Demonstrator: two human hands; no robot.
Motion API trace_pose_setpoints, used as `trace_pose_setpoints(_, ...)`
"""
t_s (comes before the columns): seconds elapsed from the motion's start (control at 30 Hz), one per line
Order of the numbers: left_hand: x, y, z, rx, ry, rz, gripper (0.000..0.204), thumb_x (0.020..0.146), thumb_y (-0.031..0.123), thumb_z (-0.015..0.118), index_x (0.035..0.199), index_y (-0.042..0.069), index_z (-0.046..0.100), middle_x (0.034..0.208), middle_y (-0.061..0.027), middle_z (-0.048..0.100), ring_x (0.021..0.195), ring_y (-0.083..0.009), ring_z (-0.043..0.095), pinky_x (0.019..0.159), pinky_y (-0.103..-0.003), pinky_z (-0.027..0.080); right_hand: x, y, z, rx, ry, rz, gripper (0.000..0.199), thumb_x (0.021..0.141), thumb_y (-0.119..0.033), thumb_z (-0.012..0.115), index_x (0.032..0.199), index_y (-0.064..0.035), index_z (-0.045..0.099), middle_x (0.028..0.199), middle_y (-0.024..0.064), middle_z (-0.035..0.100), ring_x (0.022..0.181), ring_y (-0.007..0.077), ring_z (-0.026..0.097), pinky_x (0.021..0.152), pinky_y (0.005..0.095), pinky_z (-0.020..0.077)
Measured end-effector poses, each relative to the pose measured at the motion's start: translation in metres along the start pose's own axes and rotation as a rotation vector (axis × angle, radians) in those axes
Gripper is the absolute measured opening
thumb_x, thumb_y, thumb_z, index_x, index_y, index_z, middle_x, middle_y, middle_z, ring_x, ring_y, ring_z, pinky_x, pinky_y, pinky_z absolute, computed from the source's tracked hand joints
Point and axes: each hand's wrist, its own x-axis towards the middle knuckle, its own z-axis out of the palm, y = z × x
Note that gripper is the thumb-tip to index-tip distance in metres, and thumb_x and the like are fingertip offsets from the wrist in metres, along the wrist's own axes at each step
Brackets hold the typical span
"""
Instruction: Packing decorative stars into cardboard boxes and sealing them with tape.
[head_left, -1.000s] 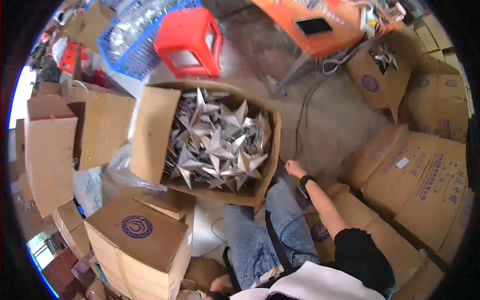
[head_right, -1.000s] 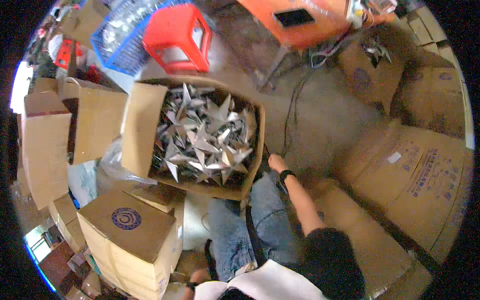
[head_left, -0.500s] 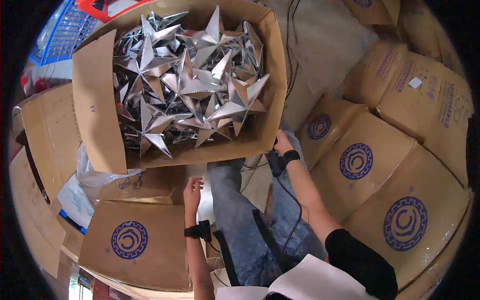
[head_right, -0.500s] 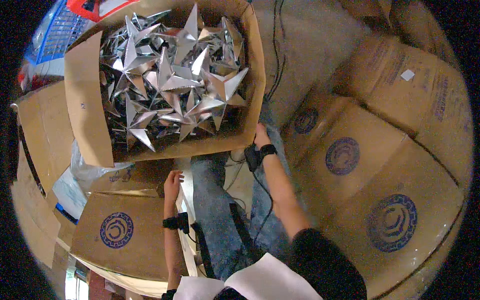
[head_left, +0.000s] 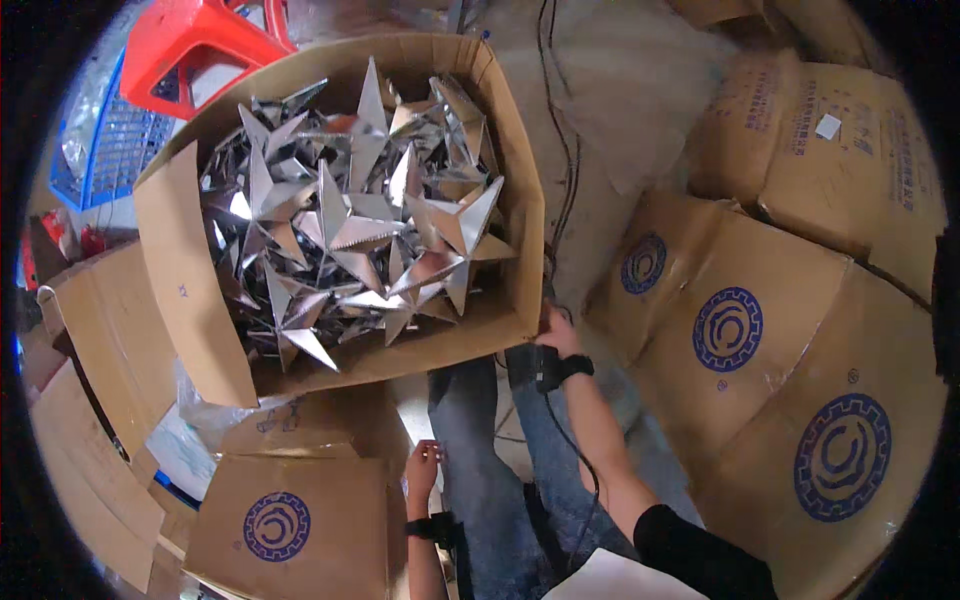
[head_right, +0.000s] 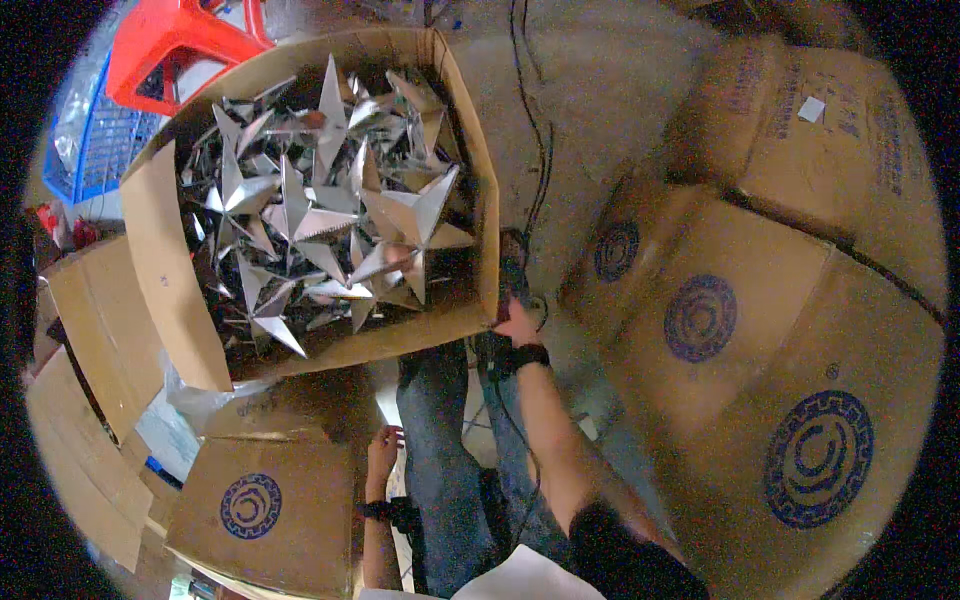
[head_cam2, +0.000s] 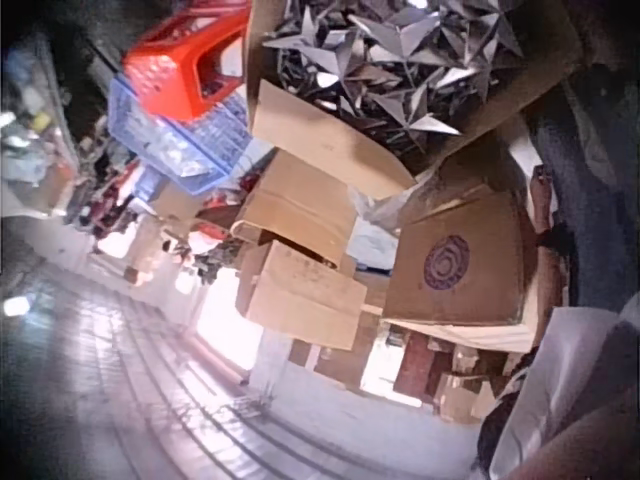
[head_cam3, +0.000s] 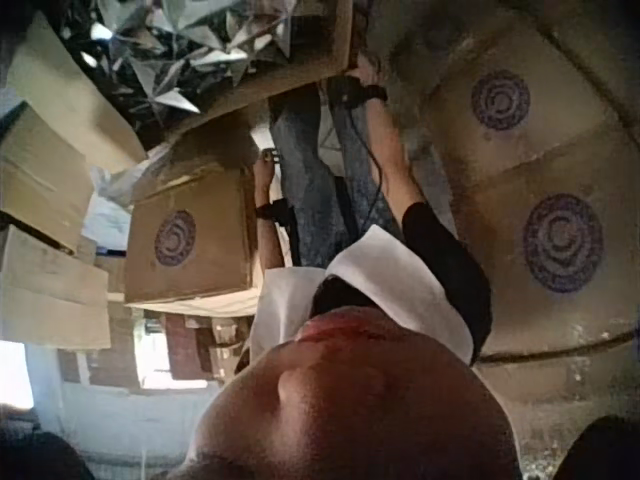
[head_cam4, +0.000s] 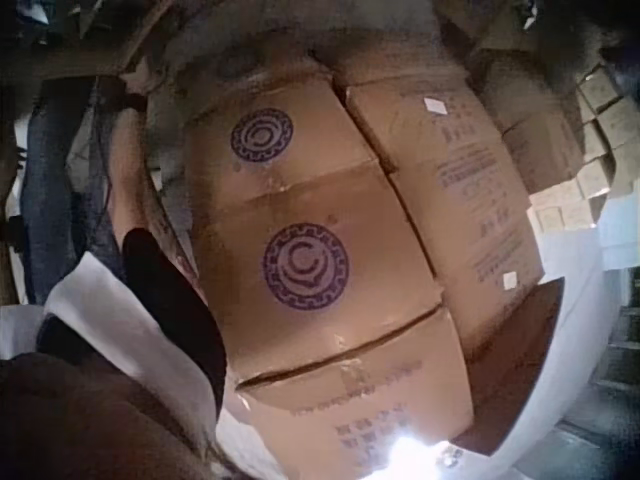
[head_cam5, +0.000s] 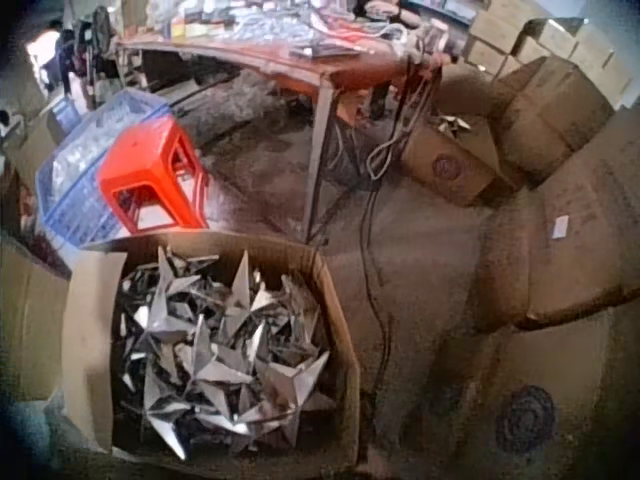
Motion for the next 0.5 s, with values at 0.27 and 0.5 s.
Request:
trace_pose_setpoints(0.27,0.014,0.051,-0.013,0.017,0.077,0.118,0.018,0.085,0.014,0.043,0.090,0.002,0.055,0.079,-0.0092,0.061,0.068,-0.0156,0.059,0.062,-0.028,0.047,0.008,0.026,0.018,0.146,-0.227,0.110,0.049,0.068,-0.003,0.061,0.115,-0.0037,0.046,0.110,0.0060,0.052,0.103,0.0170,0.049,0.088,0.0306,0.0372)
trace_pose_setpoints(0.5,0.040,0.220,0.080,0.147,-0.027,0.541,0.022,0.081,0.014,0.052,0.098,0.001,0.051,0.089,-0.0142,0.056,0.080,-0.0239,0.055,0.072,-0.029,0.042,0.047,0.161,-0.022,0.381,0.108,0.108,0.038,0.077,-0.018,0.052,0.111,-0.0029,0.049,0.104,0.0101,0.056,0.096,0.0193,0.052,0.083,0.0329,0.0415)
